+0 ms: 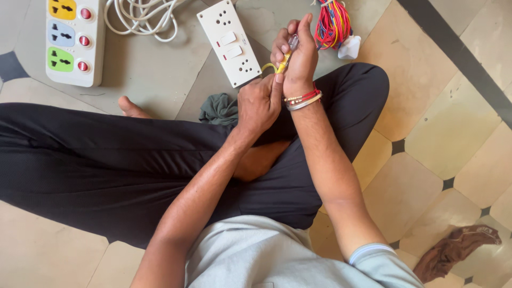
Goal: The person sits on the floor and uses a screwdriver to tighten screws on a white electrical socket. They manipulate the wires and the socket casing, ensuring the connections are secure. The person also handles a bundle of colored wires and a power strip nearby.
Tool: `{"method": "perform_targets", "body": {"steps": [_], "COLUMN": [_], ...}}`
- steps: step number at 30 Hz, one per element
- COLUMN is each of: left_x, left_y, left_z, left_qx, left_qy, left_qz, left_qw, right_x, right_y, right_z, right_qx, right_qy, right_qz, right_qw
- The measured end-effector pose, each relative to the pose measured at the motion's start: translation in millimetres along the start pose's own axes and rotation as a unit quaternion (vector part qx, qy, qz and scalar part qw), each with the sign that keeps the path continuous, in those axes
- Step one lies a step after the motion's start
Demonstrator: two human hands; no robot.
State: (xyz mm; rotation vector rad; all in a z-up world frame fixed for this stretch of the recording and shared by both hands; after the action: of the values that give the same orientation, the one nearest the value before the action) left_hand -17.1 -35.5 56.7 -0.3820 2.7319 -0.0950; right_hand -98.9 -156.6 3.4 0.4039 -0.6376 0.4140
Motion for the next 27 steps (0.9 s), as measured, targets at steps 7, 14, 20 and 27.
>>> {"method": "perform_targets", "body": {"steps": [7,14,20,27], "left_x": [5.5,-13.0,-53.0,-73.6], "left_y": [1.1,7.6,-1.8,-11.8], "left_z": [-0.8,-2.0,32.3,39.9], "left_qx": [0.001,0.000,-0.069,-0.009], "left_qy": [0.040,0.016,0.173,0.449], "left_qz": [-0.030,-0.057,-0.101,-0.120], "left_qw": [0.999,0.998,0.977,0.885], "right_x": [-22.5,23.5,62.1,72.3], "right_y": [-15.0,-9.3,22.3,55.0], "right_z": [-3.9,27.2,57.0,50.7], "right_qx": [0.014,0.001,-0.120,-0.083], "right_qy": [-0.041,0.118,0.406,0.574], "right_qz": [0.010,0.181,0.197,0.226], "right_qw": [0.999,0.976,0.884,0.783]}}
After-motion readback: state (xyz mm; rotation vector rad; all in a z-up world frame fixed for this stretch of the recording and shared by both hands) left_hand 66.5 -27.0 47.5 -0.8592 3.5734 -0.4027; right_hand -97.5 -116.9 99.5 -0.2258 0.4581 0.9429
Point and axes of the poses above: each hand's wrist, its own y-axis away from the middle knuckle, its own x-axis out of the palm, z = x × y, the point moved 7 cm from there along -y, towards the middle knuckle, and after that the axes turned 10 degrees about z, right-handed, at the moved point
